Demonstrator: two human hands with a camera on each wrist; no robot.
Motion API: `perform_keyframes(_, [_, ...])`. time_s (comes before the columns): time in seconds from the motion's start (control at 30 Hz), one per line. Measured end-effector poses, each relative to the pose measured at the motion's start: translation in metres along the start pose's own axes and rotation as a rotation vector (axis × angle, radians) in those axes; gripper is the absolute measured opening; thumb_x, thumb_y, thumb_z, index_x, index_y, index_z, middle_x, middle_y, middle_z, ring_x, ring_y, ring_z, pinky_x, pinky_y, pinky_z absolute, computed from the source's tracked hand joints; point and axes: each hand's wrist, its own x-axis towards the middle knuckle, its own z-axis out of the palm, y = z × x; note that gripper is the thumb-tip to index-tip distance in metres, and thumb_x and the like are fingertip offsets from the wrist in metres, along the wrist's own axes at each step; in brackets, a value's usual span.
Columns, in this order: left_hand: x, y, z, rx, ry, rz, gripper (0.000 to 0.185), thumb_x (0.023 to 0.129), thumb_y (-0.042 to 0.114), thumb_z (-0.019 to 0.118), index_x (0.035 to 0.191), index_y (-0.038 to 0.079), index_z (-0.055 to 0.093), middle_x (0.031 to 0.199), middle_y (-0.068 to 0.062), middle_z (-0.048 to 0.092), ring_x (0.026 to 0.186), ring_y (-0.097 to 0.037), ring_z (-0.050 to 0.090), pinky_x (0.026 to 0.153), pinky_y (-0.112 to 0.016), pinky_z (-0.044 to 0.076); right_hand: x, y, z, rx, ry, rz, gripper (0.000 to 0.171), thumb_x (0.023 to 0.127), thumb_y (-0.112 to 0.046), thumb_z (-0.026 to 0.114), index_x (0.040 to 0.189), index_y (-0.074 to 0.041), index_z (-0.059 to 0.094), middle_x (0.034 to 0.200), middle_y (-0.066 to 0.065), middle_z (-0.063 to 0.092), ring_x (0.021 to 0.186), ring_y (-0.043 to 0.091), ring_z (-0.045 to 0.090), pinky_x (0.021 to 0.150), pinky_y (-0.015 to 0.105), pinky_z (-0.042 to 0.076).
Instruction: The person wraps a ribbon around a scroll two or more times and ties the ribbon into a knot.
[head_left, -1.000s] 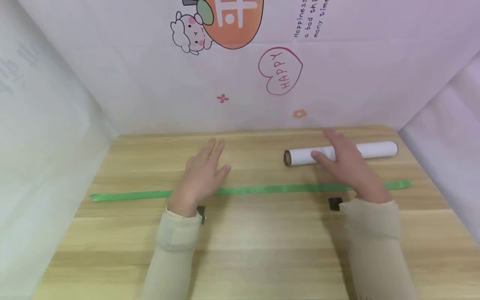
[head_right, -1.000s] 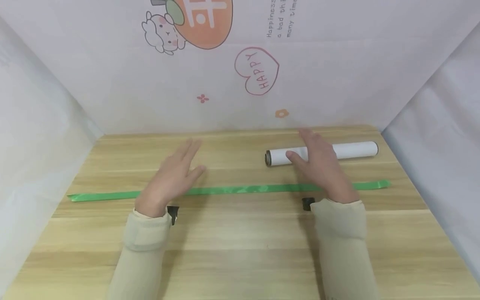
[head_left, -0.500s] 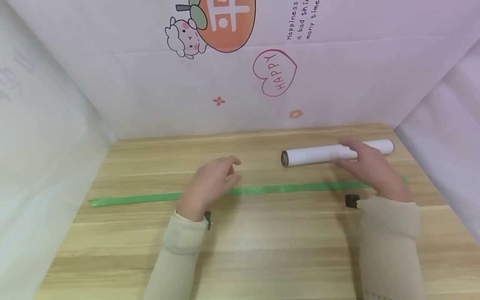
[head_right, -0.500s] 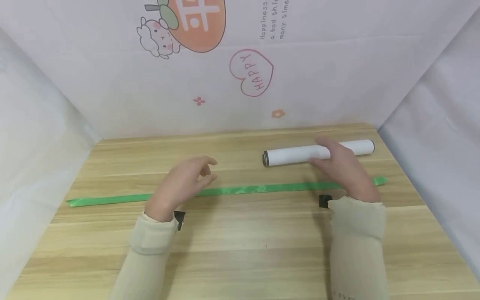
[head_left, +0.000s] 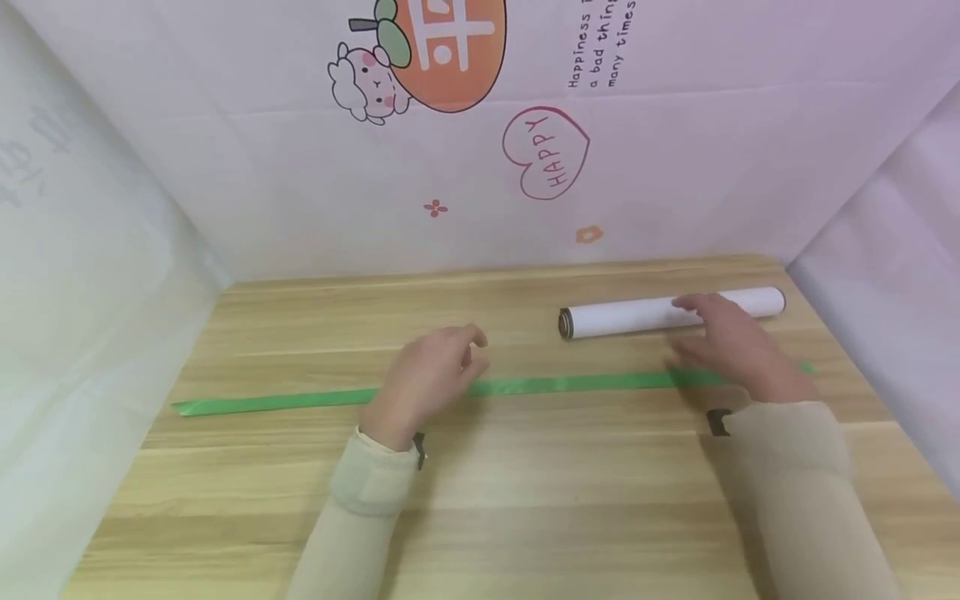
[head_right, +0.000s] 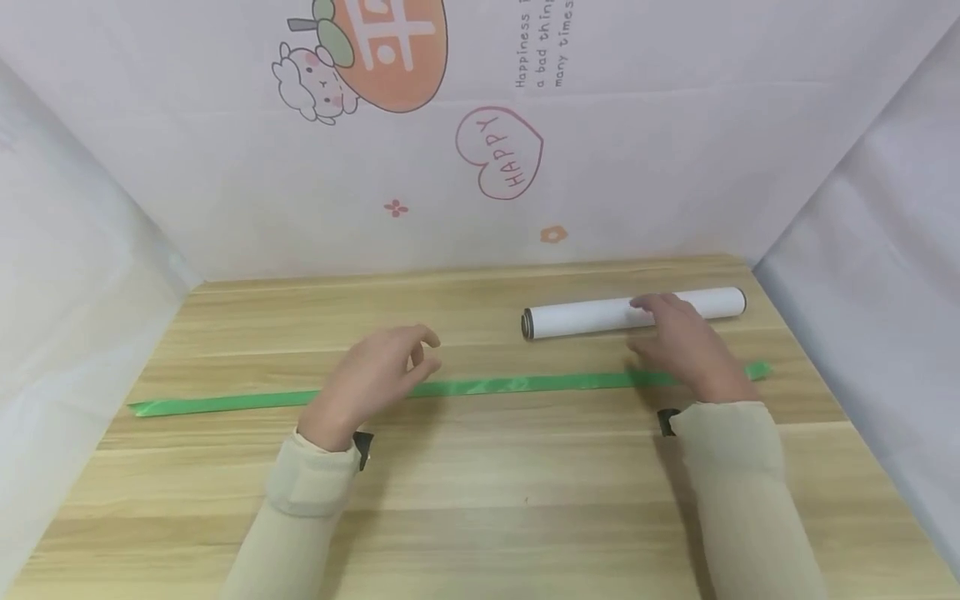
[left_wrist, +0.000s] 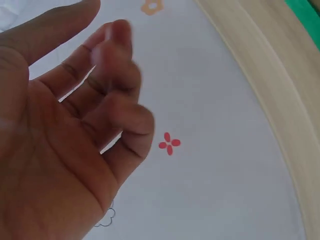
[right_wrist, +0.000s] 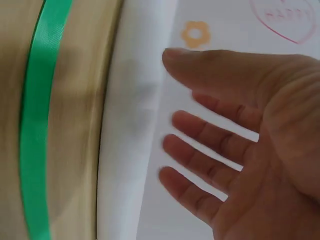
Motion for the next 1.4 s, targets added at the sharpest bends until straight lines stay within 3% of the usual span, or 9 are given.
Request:
perform_keyframes(0.13, [0.000,-0.015,0.005,-0.020,-0.050,-0.069,0.035,0.102,0.023,0.069,0.136,0.014,0.067,0.122,-0.007,0.075,0.111,-0.025,0.071,0.097,-0.045,0.058,0.016,0.000,0.000,-0.058,-0.001,-0.026,0.066,0.096,-0.014,0.069,0.154,0.003,0.042,0.156,0.036,0.039,0.143,0.059,0.035,0.116,0.075,0.030])
perform_keyframes(0.27, [-0.004,-0.037,0.013,0.001,-0.116,-0.102,0.036,0.101,0.013,0.064,0.137,0.011,0.067,0.136,-0.009,0.071,0.129,-0.030,0.066,0.110,-0.049,0.053,0.029,0.000,-0.001,-0.148,-0.010,-0.057,0.060,0.091,-0.011,0.070,0.148,0.000,0.052,0.150,0.031,0.051,0.137,0.056,0.048,0.112,0.071,0.039])
perform_keyframes(0.37, [-0.012,-0.051,0.016,0.020,-0.144,-0.120,0.038,0.096,0.004,0.066,0.133,0.008,0.070,0.137,-0.010,0.071,0.132,-0.031,0.064,0.112,-0.049,0.051,0.036,-0.001,-0.002,-0.221,-0.027,-0.075,0.057,0.091,-0.010,0.072,0.145,-0.001,0.056,0.147,0.030,0.057,0.134,0.055,0.053,0.109,0.070,0.043])
perform_keyframes(0.53, [-0.024,-0.059,0.021,0.070,-0.152,-0.117,0.028,0.095,0.005,0.072,0.123,0.007,0.075,0.130,-0.010,0.073,0.125,-0.031,0.067,0.107,-0.048,0.055,0.046,-0.002,-0.001,-0.286,-0.057,-0.107,0.051,0.091,-0.006,0.072,0.141,-0.003,0.060,0.141,0.028,0.062,0.129,0.052,0.058,0.102,0.069,0.048])
perform_keyframes(0.7, [-0.028,-0.050,0.029,0.149,-0.128,-0.039,0.008,0.093,0.008,0.075,0.101,0.009,0.078,0.106,-0.007,0.075,0.098,-0.024,0.070,0.087,-0.044,0.060,0.053,0.001,0.002,-0.325,-0.096,-0.139,0.051,0.087,-0.008,0.076,0.137,-0.007,0.065,0.133,0.024,0.068,0.125,0.049,0.063,0.101,0.067,0.050])
perform_keyframes(0.8, [-0.027,-0.048,0.030,0.172,-0.111,-0.034,0.003,0.092,0.008,0.075,0.093,0.010,0.075,0.095,-0.004,0.070,0.085,-0.019,0.064,0.077,-0.040,0.057,0.054,0.000,0.002,-0.344,-0.112,-0.134,0.053,0.085,-0.011,0.082,0.136,-0.010,0.067,0.130,0.022,0.070,0.123,0.047,0.064,0.101,0.067,0.050])
perform_keyframes(1.1, [-0.026,-0.047,0.030,0.223,-0.067,0.019,0.021,0.093,0.010,0.075,0.075,0.015,0.066,0.074,0.003,0.062,0.068,-0.014,0.053,0.066,-0.034,0.051,0.067,0.002,0.001,-0.390,-0.099,-0.150,0.053,0.084,-0.012,0.083,0.136,-0.013,0.069,0.129,0.018,0.071,0.118,0.045,0.067,0.099,0.066,0.051])
perform_keyframes(1.27, [-0.027,-0.047,0.032,0.231,-0.061,0.033,0.029,0.090,0.004,0.071,0.064,0.014,0.061,0.064,0.006,0.043,0.061,-0.011,0.037,0.055,-0.027,0.035,0.071,0.006,0.007,-0.369,-0.089,-0.142,0.052,0.086,-0.012,0.075,0.138,-0.013,0.067,0.129,0.019,0.073,0.117,0.047,0.068,0.099,0.066,0.051])
perform_keyframes(1.4, [-0.026,-0.045,0.033,0.238,-0.051,0.048,0.032,0.089,0.003,0.071,0.061,0.015,0.060,0.062,0.007,0.039,0.059,-0.011,0.034,0.053,-0.025,0.031,0.069,0.008,0.008,-0.356,-0.094,-0.110,0.053,0.087,-0.011,0.073,0.140,-0.014,0.066,0.130,0.020,0.073,0.118,0.048,0.067,0.099,0.067,0.050])
